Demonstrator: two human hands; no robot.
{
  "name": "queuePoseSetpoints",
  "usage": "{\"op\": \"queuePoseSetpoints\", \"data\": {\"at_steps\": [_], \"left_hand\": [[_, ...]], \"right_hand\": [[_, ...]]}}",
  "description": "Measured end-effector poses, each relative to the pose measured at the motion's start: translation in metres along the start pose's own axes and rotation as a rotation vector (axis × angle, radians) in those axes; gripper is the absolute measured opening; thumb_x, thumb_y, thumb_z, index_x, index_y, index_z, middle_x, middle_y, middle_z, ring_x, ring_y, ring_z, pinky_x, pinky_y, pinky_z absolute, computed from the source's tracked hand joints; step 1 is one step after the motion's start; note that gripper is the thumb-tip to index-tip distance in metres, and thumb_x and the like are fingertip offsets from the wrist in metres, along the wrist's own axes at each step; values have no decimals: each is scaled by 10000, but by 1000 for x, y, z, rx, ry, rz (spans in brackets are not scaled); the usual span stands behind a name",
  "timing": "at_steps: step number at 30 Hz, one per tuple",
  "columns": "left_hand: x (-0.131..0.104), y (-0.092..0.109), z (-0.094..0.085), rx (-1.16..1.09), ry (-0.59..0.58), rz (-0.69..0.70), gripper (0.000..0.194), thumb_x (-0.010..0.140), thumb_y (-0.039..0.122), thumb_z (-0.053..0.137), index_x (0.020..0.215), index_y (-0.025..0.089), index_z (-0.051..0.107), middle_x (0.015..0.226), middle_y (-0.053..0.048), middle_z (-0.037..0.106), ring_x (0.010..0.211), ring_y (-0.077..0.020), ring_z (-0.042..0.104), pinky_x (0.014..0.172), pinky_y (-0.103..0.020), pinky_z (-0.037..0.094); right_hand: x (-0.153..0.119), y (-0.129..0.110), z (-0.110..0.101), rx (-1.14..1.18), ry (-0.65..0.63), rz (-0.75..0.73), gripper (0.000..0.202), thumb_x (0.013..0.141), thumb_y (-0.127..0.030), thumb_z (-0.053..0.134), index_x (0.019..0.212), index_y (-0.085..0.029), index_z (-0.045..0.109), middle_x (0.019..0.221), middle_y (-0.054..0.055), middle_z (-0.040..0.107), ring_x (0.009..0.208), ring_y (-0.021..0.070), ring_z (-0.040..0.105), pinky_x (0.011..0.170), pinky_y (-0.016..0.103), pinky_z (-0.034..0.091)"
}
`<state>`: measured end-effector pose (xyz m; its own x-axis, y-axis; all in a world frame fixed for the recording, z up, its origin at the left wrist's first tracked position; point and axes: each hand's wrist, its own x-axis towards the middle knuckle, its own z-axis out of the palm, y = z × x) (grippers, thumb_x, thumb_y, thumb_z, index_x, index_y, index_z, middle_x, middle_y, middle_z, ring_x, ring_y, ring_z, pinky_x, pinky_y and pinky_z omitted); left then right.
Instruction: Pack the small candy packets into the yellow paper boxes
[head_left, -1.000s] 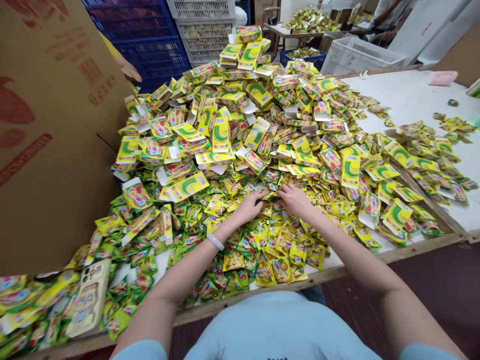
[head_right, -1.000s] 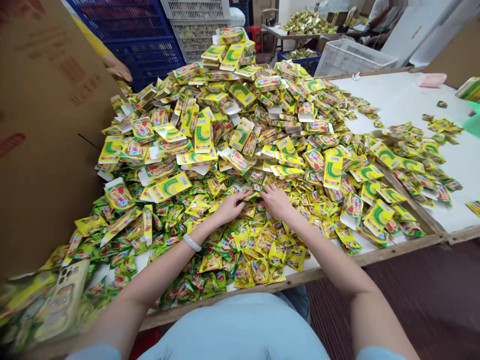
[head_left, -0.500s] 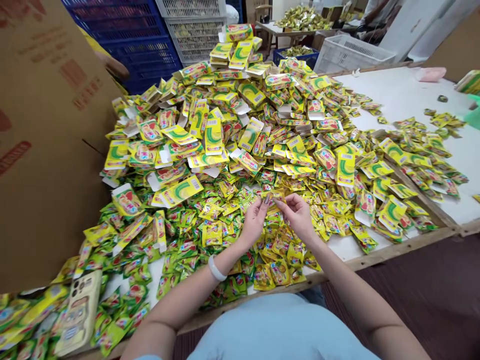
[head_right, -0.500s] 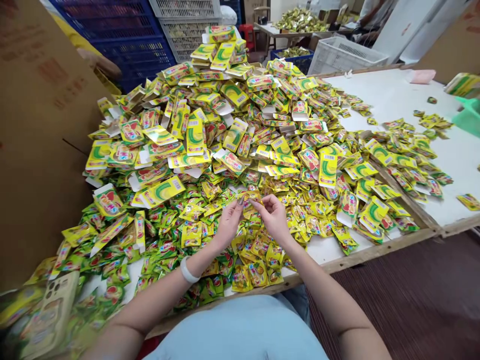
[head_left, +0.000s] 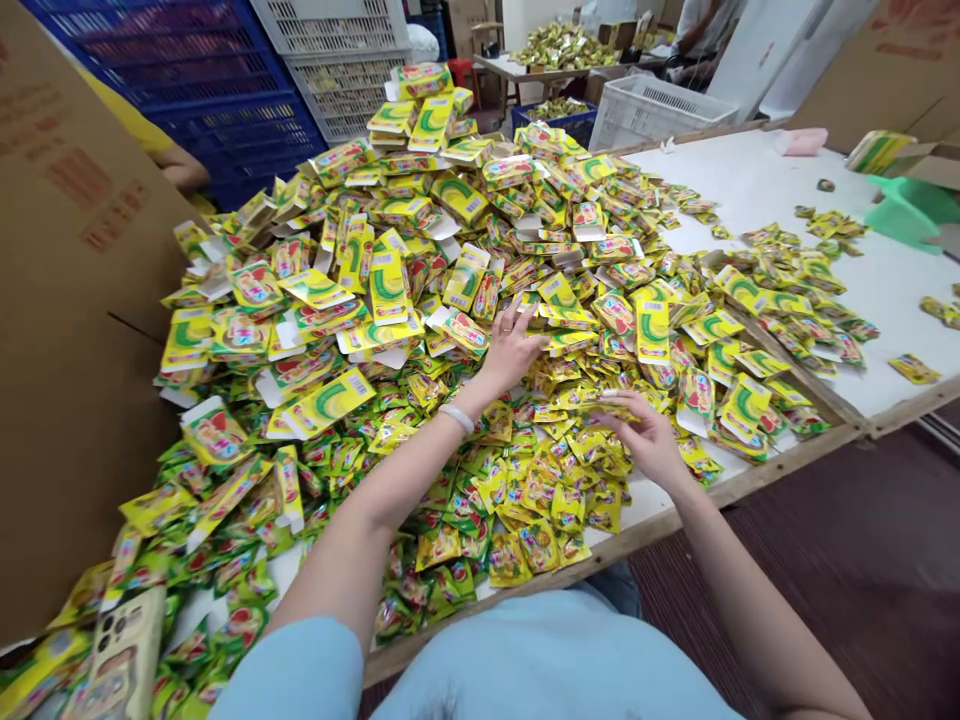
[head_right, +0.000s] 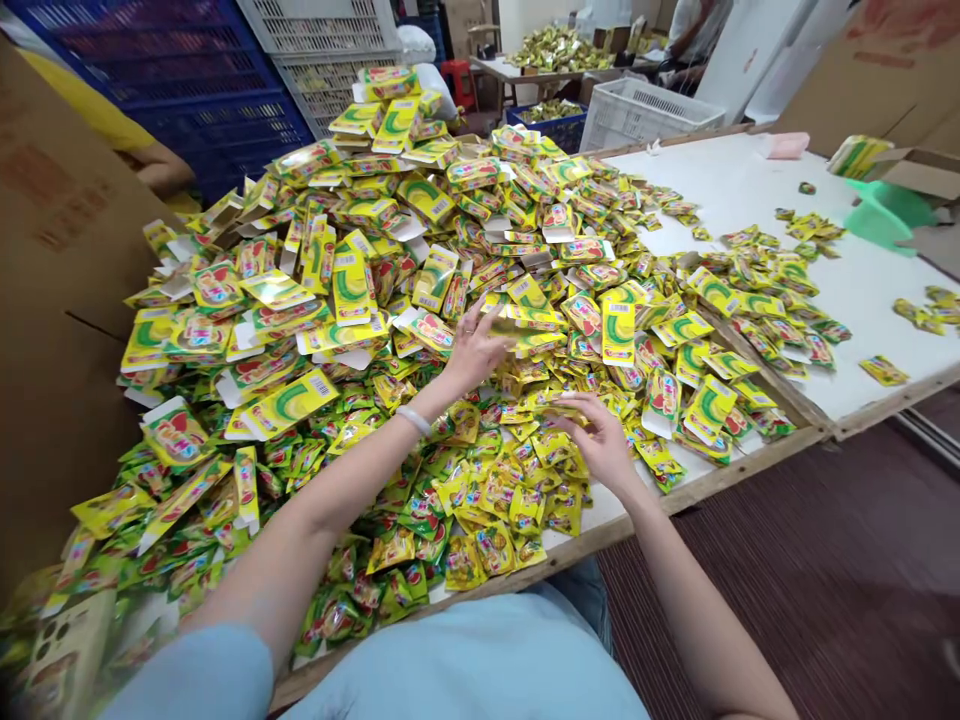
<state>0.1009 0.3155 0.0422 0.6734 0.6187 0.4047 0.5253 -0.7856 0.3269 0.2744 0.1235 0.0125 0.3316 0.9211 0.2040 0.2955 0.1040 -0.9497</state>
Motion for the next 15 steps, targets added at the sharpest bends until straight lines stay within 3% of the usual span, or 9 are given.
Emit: {"op": "queuePoseSetpoints", "data": {"at_steps": [1,3,4,6,8,11,13,15], "left_hand": [[3,-1,-7,5,-16,40,179,932,188,557,942,223,732,1424,-97,526,1454,-311,283,1184,-561,181],[-4,3,-28,-52,-36,144,211,959,253,535,882,230,730,1381,-75,579,1458,-301,295,1185,-560,188],[-13,7,-39,-115,-46,193,230,970,289,522,882,236,728,1366,-69,595,1456,-293,307,1186,-554,194],[-37,17,-58,-323,-44,207,258,982,375,499,950,243,718,1375,-79,588,1431,-277,365,1180,-531,240],[-65,26,-69,-626,7,87,374,942,532,518,1132,246,666,1431,-112,531,1404,-277,411,1145,-503,332],[-104,36,-64,-1052,29,-219,802,745,736,636,1350,222,523,1444,-164,506,1364,-320,462,1084,-484,427],[-124,42,-54,-1192,-14,-440,808,716,733,667,1304,187,568,1327,-169,610,1271,-324,550,1066,-478,448],[-138,48,-46,-1230,-7,-597,652,792,697,612,1169,166,651,1190,-153,690,1161,-301,619,1053,-465,458]], "right_hand": [[3,-2,-6,-142,1,-105,164,839,-345,692,962,-257,755,1298,101,624,1269,315,540,1012,516,478],[10,-9,-11,-375,-41,-290,145,870,-278,646,960,-268,759,1504,72,448,1457,334,298,1152,597,286],[13,-14,-10,-410,-93,-342,157,883,-257,623,970,-269,753,1519,67,431,1467,330,281,1166,608,252],[16,-22,1,-328,-234,-371,188,910,-241,584,1026,-274,728,1444,78,516,1391,298,422,1146,572,322],[10,-31,24,-113,-361,-316,178,923,-263,583,1049,-274,708,1291,82,628,1228,259,581,1062,490,452],[-12,-42,61,212,-467,-167,152,919,-341,609,1000,-263,711,1095,64,687,1018,219,667,879,383,571],[-25,-49,74,265,-485,-122,153,904,-362,632,967,-258,725,1072,58,673,1010,213,656,844,357,580],[-29,-55,73,198,-410,-143,130,885,-329,661,968,-259,734,1080,58,656,1051,216,631,888,368,561]]}}
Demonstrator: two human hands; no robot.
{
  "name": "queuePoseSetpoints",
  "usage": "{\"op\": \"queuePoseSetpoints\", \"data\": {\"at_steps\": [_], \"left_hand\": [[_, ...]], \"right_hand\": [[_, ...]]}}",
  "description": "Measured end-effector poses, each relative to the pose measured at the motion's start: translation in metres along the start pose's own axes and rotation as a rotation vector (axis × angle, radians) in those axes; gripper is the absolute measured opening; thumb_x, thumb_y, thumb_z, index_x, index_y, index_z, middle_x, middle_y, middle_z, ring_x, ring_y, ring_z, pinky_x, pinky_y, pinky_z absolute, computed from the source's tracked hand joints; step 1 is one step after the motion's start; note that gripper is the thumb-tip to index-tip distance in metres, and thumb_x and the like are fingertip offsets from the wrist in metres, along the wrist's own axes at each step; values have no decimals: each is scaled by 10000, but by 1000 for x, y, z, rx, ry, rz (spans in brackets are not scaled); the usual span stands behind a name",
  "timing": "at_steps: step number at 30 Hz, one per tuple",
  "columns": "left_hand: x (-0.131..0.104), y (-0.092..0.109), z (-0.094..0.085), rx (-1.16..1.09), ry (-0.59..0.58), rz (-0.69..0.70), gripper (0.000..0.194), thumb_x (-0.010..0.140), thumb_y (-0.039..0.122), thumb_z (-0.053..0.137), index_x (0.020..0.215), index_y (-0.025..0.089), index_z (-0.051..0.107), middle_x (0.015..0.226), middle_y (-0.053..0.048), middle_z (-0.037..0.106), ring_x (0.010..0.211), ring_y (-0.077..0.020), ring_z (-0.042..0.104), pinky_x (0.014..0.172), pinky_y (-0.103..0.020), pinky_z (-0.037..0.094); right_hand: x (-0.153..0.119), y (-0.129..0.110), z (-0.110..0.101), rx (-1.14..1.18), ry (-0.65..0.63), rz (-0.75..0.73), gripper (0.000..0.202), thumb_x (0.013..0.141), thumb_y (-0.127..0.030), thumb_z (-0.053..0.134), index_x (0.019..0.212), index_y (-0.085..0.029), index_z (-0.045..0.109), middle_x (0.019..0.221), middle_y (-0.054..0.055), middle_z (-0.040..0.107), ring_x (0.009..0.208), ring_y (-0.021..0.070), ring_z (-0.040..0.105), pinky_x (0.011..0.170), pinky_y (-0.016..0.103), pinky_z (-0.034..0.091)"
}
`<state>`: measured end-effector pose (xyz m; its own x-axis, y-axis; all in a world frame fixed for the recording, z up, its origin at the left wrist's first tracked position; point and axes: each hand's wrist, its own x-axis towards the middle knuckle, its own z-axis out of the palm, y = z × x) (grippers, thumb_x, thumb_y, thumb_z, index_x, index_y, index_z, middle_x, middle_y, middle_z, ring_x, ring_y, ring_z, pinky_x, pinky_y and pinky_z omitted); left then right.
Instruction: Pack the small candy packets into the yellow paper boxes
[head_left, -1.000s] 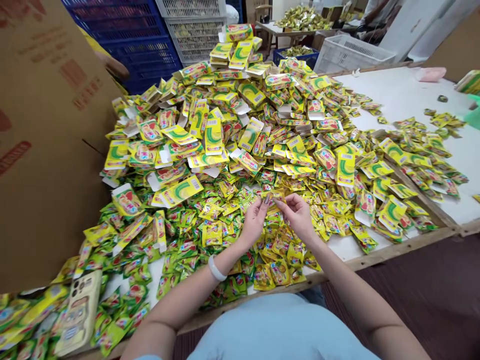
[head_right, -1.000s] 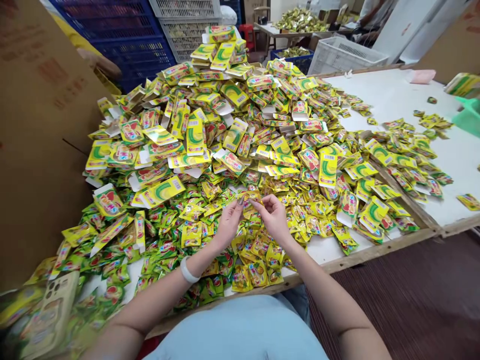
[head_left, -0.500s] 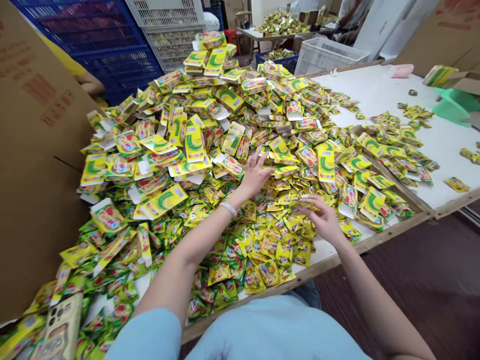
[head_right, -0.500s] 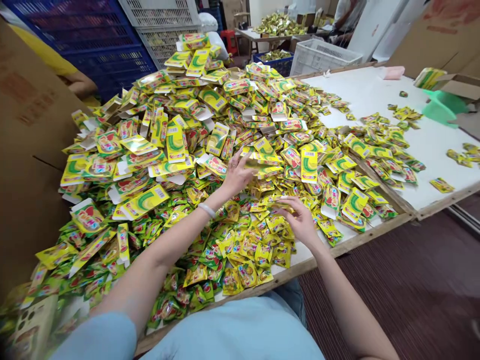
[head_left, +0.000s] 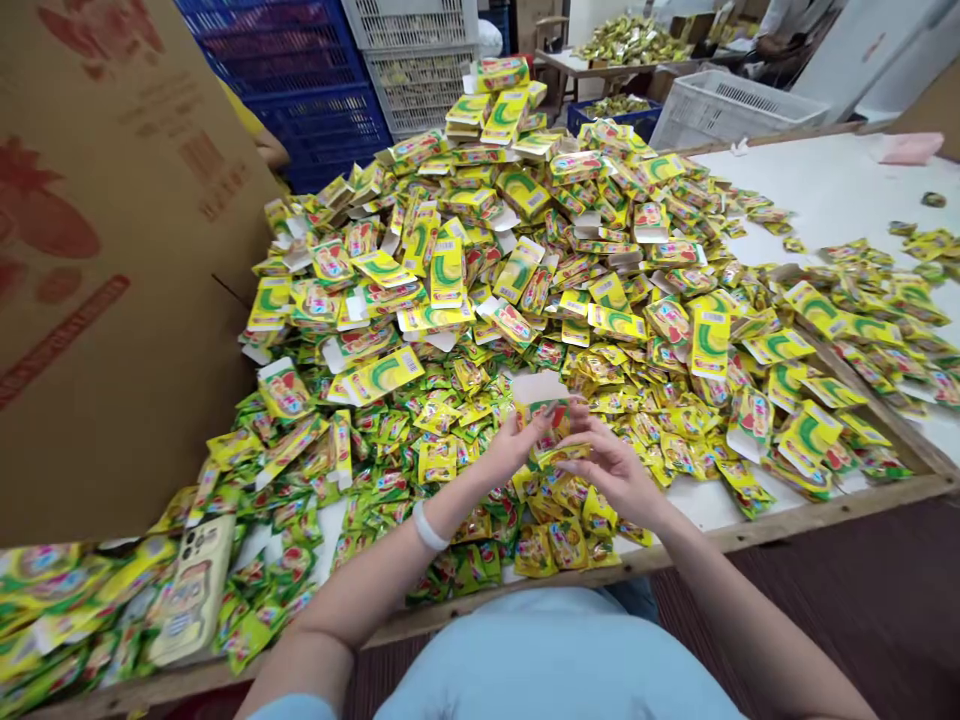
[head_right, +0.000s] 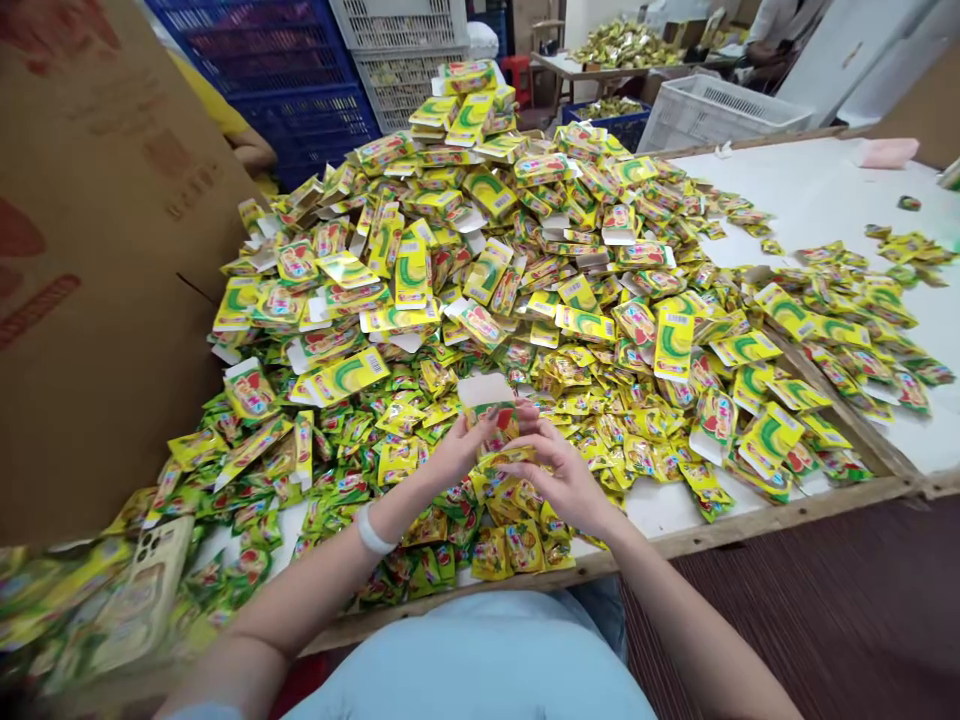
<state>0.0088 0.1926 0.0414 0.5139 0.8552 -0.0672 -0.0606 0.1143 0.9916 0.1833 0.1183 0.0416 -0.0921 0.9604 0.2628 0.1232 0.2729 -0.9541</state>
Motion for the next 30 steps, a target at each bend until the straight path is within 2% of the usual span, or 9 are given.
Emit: {"op": "queuePoseSetpoints", "data": {"at_steps": [3,6,8,12,17,20,22,27,30], "left_hand": [[-13,-4,5,-25,26,-30,523,798,643,644,994,160,681,980,-111,728,967,-258,672,958,-429,511],[-22,5,12,-34,-83,-64,473,681,534,807,917,154,654,792,-47,677,726,-187,635,762,-362,549],[-28,14,17,-16,-165,-55,459,657,472,842,923,157,639,786,-27,649,706,-164,597,725,-336,539],[-35,25,19,-35,-211,-27,461,684,441,826,991,163,622,803,-19,628,739,-169,589,726,-333,536],[-38,15,14,43,-229,0,652,724,426,800,1268,183,535,1002,-80,669,888,-233,635,822,-381,541],[-38,9,14,146,-184,84,724,783,394,755,1403,218,425,1273,-127,590,1152,-291,578,1009,-427,476],[-38,9,15,201,-185,108,739,821,366,719,1451,225,359,1396,-141,506,1293,-317,486,1105,-456,399],[-37,16,15,278,-293,5,788,855,327,671,1503,231,233,1476,-140,424,1428,-330,332,1169,-495,318],[-38,19,12,295,-338,-27,863,809,335,725,1505,236,224,1468,-142,431,1402,-328,376,1163,-469,331]], "right_hand": [[4,-17,-14,-52,212,-37,142,886,-275,658,1021,-270,702,980,43,657,928,200,650,810,358,570],[15,-37,-23,-55,316,-106,159,869,-287,676,1027,-282,656,936,34,652,811,198,660,677,333,576],[23,-47,-21,-173,253,-220,148,865,-272,668,1011,-281,651,956,47,660,860,215,665,714,351,580],[29,-60,-20,-388,-69,-382,235,906,-163,536,1078,-269,656,1013,68,677,938,202,666,770,332,572],[35,-65,-42,-382,-316,-142,202,932,-224,569,1089,-239,695,978,54,676,829,157,643,661,252,532],[42,-61,-51,-255,-378,81,200,925,-336,603,1047,-214,705,769,6,656,587,117,572,502,220,471],[44,-58,-52,-213,-384,129,214,928,-358,596,1037,-208,702,696,-16,625,517,107,529,460,215,441],[35,-65,-38,-532,-407,-131,189,913,-157,552,1007,-213,707,945,60,645,778,156,619,676,269,501],[29,-63,-35,-545,-397,-115,168,891,-152,576,1015,-215,671,935,54,665,750,161,621,652,269,501]]}}
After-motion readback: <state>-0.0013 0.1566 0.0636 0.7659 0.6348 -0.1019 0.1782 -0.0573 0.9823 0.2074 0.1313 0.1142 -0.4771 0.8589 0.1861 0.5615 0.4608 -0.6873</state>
